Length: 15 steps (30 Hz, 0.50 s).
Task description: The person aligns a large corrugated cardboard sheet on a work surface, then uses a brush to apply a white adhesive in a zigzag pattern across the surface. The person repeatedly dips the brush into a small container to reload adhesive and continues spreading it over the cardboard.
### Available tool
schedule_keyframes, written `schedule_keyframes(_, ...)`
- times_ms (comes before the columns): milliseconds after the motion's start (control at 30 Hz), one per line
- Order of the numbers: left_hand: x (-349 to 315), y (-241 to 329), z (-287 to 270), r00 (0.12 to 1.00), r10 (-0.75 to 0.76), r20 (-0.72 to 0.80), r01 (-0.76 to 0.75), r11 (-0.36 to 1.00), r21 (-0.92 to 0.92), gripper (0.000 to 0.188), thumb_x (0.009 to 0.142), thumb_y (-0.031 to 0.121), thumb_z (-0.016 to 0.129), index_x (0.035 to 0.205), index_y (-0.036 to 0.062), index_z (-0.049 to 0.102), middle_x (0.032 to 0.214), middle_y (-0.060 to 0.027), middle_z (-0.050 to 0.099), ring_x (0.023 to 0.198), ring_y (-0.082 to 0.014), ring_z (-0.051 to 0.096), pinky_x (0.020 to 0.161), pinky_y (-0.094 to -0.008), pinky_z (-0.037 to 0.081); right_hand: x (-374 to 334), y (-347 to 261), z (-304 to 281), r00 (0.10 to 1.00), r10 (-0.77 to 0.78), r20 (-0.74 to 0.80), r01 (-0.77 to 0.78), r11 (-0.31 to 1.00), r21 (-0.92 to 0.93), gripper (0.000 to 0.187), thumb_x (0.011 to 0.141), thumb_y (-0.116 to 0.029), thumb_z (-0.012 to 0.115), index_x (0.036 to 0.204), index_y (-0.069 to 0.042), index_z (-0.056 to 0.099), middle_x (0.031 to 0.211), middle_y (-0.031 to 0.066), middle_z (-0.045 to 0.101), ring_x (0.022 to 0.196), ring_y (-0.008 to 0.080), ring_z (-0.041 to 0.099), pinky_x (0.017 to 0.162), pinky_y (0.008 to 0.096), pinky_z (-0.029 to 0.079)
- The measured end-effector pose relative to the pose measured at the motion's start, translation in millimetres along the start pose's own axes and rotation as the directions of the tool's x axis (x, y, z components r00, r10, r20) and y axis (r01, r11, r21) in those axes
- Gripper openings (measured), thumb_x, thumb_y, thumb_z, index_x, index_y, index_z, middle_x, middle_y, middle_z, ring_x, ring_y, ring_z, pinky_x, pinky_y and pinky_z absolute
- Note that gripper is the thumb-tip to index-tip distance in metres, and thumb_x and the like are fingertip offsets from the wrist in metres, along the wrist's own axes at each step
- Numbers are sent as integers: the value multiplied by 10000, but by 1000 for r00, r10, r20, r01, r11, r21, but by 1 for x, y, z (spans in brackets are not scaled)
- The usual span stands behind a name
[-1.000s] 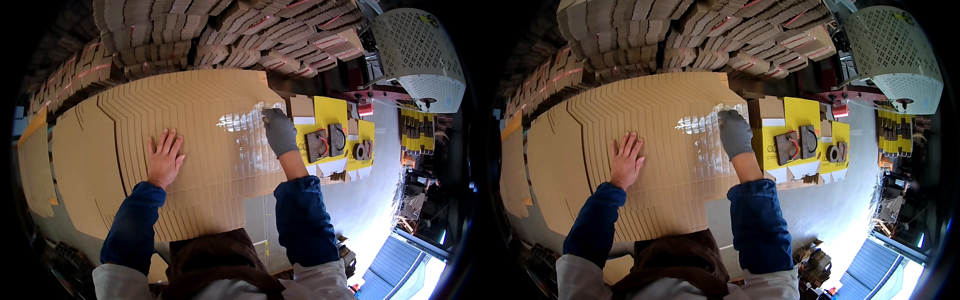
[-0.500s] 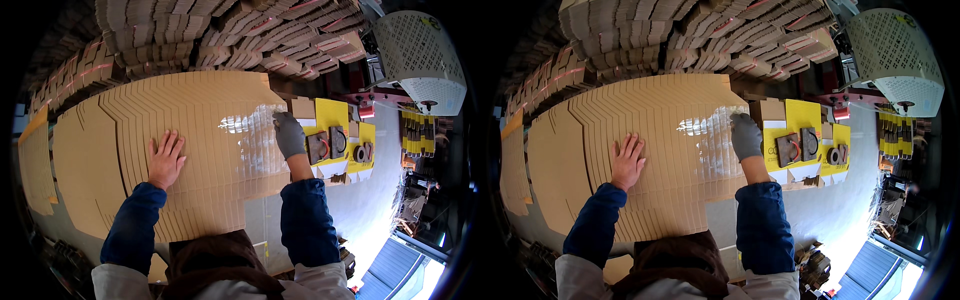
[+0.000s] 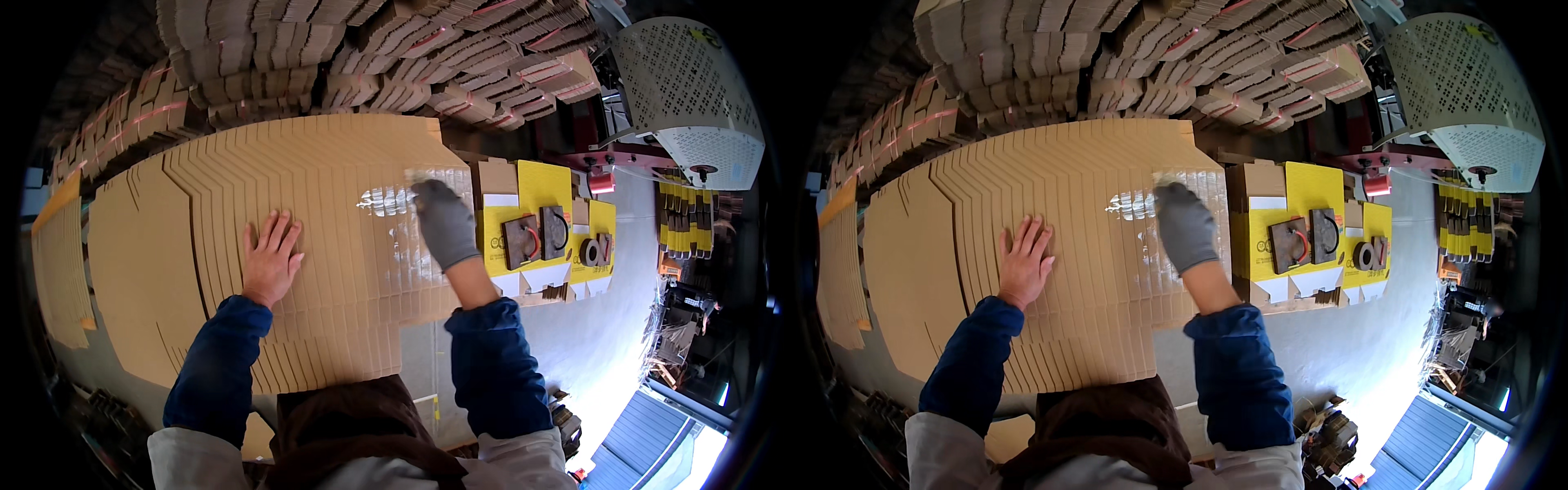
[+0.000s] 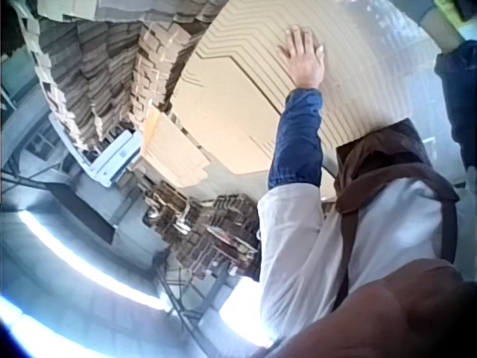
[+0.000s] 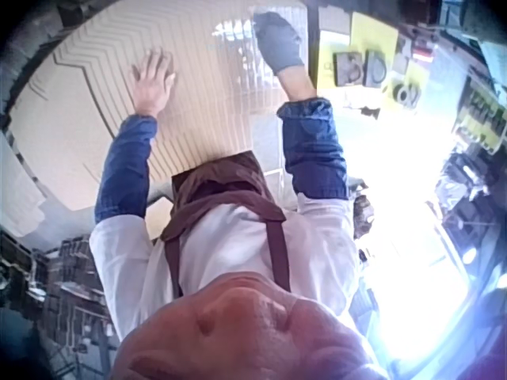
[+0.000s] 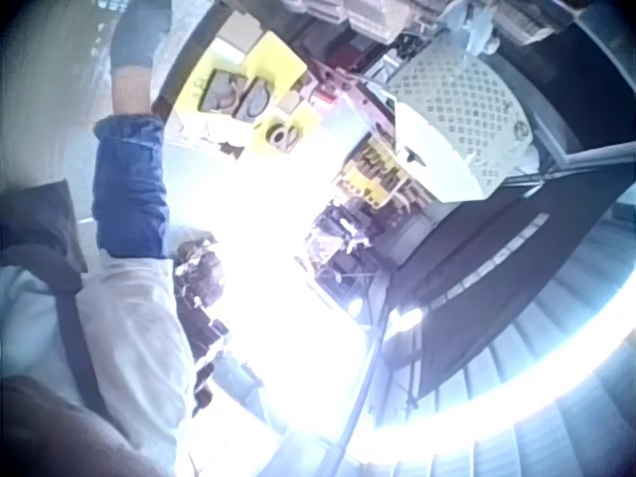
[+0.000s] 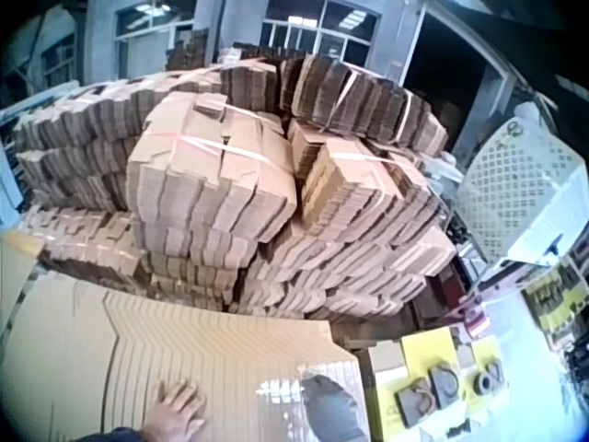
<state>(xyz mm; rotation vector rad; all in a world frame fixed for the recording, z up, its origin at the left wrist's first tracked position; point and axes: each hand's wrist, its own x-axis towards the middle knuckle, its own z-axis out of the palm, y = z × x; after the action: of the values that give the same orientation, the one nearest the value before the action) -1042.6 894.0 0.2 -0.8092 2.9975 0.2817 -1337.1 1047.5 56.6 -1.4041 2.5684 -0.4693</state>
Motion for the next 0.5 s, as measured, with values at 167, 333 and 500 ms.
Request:
schedule_keyframes(167, 1, 1, -2, 1000, 18, -16, -18, 1000, -7, 556, 908, 317, 638, 1414, 158, 472, 1549, -47, 361, 1454, -256, 286, 1142, -622, 207, 4, 33, -8, 980, 192, 58, -177, 963, -205, 149, 921, -139, 554, 1006, -113, 674, 955, 134, 657, 850, 322, 683, 714, 438, 572)
schedule_keyframes(333, -2, -1, -2, 1000, 4, 25, -4, 1000, -26, 567, 912, 306, 621, 1430, 139, 462, 1572, -61, 336, 1469, -268, 262, 1155, -607, 185, 9, -26, 9, 992, -108, -66, 106, 994, -28, 170, 875, -136, 598, 1027, -118, 671, 989, 134, 657, 886, 318, 679, 755, 446, 565)
schedule_keyframes(500, 1, 0, 0, 999, 20, -34, -21, 999, -30, 549, 905, 342, 635, 1401, 160, 488, 1540, -50, 376, 1448, -257, 295, 1131, -639, 206, 14, -3, -4, 980, 186, 74, -177, 978, -111, 233, 868, -118, 636, 1095, -157, 669, 1070, 136, 656, 932, 374, 656, 781, 463, 538)
